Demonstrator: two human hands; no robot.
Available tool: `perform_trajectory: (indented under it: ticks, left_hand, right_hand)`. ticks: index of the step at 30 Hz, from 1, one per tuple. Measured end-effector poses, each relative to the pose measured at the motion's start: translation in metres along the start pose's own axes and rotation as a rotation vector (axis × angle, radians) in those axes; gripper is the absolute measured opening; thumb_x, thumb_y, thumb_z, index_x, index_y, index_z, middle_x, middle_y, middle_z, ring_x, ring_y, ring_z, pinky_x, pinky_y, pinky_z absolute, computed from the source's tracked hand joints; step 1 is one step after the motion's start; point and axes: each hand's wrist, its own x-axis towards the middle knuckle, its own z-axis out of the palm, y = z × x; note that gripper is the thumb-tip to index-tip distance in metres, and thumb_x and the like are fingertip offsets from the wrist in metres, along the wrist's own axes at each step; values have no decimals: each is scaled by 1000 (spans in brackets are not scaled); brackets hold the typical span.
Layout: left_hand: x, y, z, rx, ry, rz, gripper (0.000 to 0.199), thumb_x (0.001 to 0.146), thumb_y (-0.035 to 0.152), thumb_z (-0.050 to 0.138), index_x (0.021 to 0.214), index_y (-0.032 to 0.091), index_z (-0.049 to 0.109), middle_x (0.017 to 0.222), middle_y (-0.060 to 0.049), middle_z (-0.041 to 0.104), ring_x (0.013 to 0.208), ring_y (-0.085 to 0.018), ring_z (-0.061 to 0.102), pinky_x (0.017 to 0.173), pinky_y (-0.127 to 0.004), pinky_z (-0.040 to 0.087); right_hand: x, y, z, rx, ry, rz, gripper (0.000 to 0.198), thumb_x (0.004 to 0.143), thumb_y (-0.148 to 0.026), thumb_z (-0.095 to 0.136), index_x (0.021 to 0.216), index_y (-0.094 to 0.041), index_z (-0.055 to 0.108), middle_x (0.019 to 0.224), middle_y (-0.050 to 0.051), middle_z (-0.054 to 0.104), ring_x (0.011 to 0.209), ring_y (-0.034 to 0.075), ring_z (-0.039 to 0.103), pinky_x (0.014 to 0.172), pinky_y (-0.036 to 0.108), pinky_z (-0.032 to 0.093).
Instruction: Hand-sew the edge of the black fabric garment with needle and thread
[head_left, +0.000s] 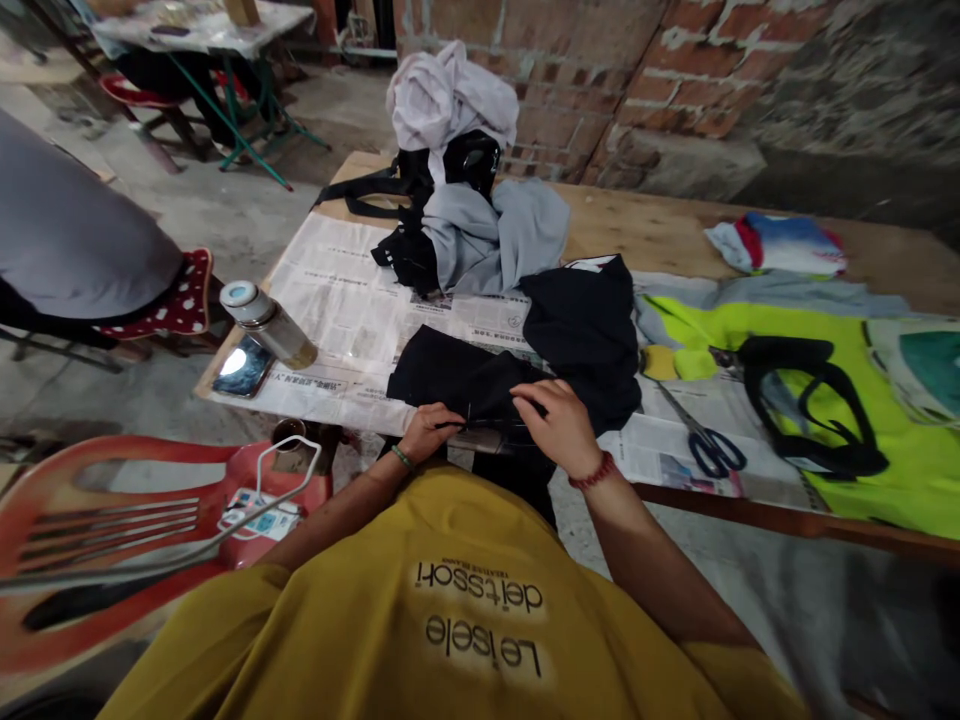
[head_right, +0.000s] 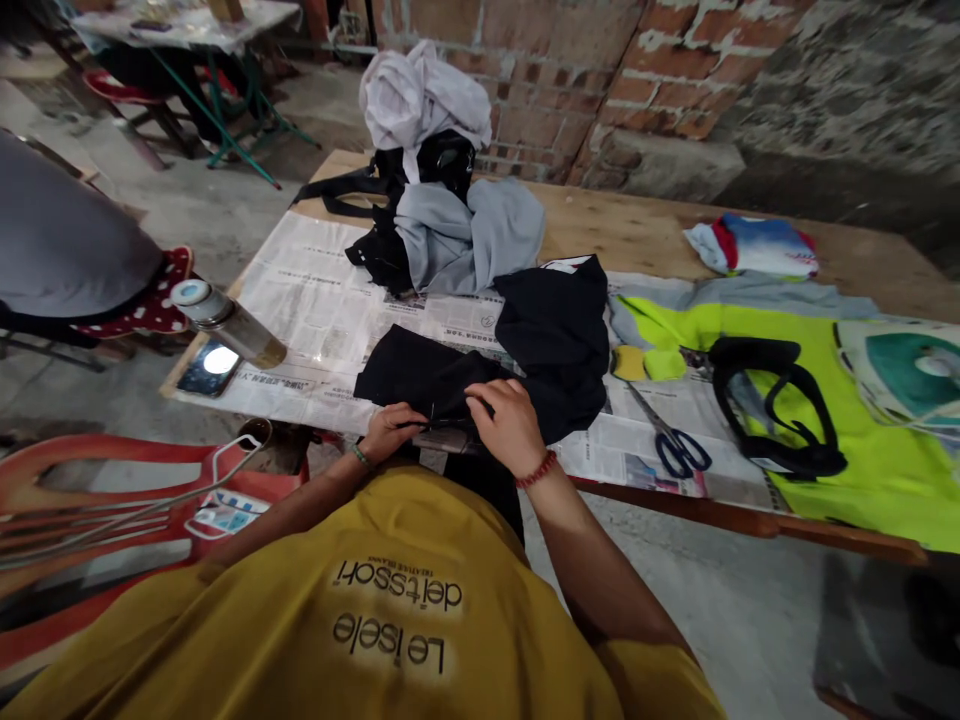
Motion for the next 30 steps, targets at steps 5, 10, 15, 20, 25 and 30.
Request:
perform_trajectory:
  ticks: [5, 10, 15, 20, 25, 30]
  left_hand:
    - [0, -2, 0, 50, -2, 9, 12, 77, 15, 64, 83, 19, 73, 69, 0, 63, 64, -9, 56, 63, -20, 44]
    - [-1, -7, 0, 60, -19, 21, 11, 77, 17, 64, 84, 19, 73, 71, -1, 64, 65, -10, 57, 64, -21, 44]
    - [-1, -7, 2, 67, -11, -12, 10, 78, 19, 64, 83, 19, 73, 71, -1, 64, 64, -10, 57, 65, -22, 45]
    - [-1, -3, 2, 81, 53, -71, 14, 74, 22, 69, 88, 19, 72, 77, -2, 66, 70, -12, 57, 66, -23, 45]
    - [-1, -3, 4, 101, 15, -67, 11, 80, 22, 62, 83, 17, 72, 67, -1, 62, 60, -9, 53, 60, -21, 41]
    - [0, -4, 3, 154, -23, -47, 14, 82, 23, 59, 84, 16, 71, 65, 0, 59, 59, -8, 51, 59, -20, 38]
  right_hand:
    - [36, 9, 46, -59, -438, 78, 23, 83, -32, 52, 83, -23, 73, 91, 3, 70, 88, 16, 60, 81, 27, 42]
    - [40, 4, 72, 186, -559, 208, 20, 77, -24, 55, 81, -16, 74, 81, 2, 71, 75, 13, 62, 66, 20, 42]
    - [37, 7, 78, 314, -514, 272, 18, 74, -20, 56, 79, -15, 72, 76, 1, 70, 69, 12, 60, 64, 20, 42]
    - [36, 10, 83, 429, -368, 289, 18, 77, -22, 52, 76, -15, 69, 75, 1, 69, 70, 11, 59, 67, 21, 42]
    - [38, 9, 89, 584, -321, 336, 11, 74, -17, 55, 67, -15, 64, 67, -1, 65, 65, 9, 56, 66, 20, 41]
    - [43, 10, 101, 846, -268, 604, 9, 71, -13, 55, 63, -14, 58, 54, -3, 58, 50, 7, 49, 54, 18, 40]
